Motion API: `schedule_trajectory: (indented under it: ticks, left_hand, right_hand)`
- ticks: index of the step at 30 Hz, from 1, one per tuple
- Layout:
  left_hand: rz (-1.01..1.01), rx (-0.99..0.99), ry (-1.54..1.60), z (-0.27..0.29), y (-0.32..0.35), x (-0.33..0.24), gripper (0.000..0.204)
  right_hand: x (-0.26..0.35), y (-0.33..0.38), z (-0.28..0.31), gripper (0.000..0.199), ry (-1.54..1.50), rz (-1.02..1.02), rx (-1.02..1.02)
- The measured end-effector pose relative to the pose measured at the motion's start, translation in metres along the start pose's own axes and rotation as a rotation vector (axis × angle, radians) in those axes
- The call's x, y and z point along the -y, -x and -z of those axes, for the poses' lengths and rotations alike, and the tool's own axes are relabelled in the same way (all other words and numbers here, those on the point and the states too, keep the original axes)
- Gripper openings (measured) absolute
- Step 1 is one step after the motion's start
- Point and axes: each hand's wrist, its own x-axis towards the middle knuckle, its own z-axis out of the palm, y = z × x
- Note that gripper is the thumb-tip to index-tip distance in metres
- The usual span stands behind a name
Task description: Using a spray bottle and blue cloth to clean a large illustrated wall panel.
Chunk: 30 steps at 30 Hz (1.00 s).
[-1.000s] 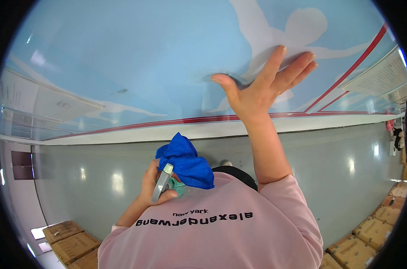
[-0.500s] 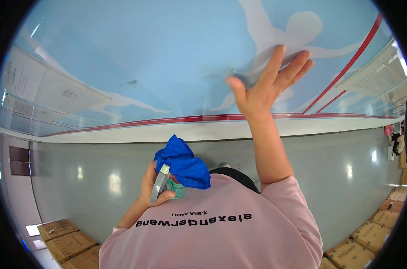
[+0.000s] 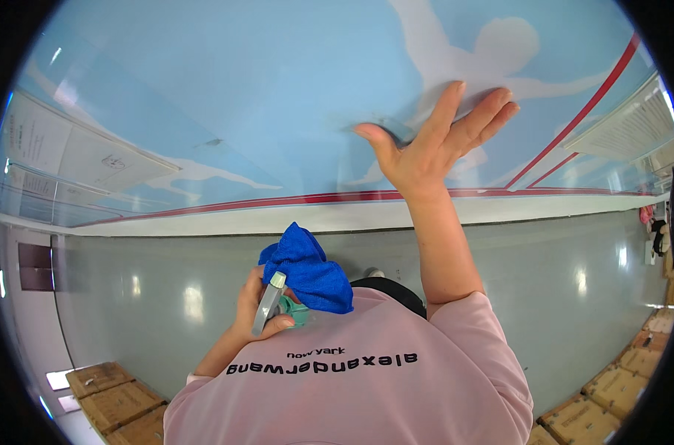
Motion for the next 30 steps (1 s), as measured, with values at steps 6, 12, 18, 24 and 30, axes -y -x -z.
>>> schedule_trajectory:
  ticks: [6, 12, 18, 24, 30]
  left_hand:
    - [0.138, -0.023, -0.078, -0.003, 0.004, -0.005, 0.096]
    - [0.146, -0.042, -0.07, -0.004, 0.006, -0.004, 0.096]
    - [0.143, -0.052, -0.057, -0.006, 0.007, -0.002, 0.096]
    - [0.137, -0.067, -0.055, -0.008, 0.006, -0.004, 0.095]
    - [0.117, -0.061, -0.042, -0.006, 0.003, 0.003, 0.096]
  right_hand:
    - [-0.004, 0.0, 0.0, 0.086, -0.013, 0.014, -0.025]
    - [-0.002, -0.001, -0.002, 0.082, -0.02, -0.011, -0.035]
    - [-0.008, -0.001, -0.008, 0.082, -0.014, -0.041, -0.059]
    - [-0.015, -0.01, -0.01, 0.08, -0.061, -0.034, -0.076]
    - [-0.017, -0.006, 0.002, 0.082, -0.251, -0.068, 0.012]
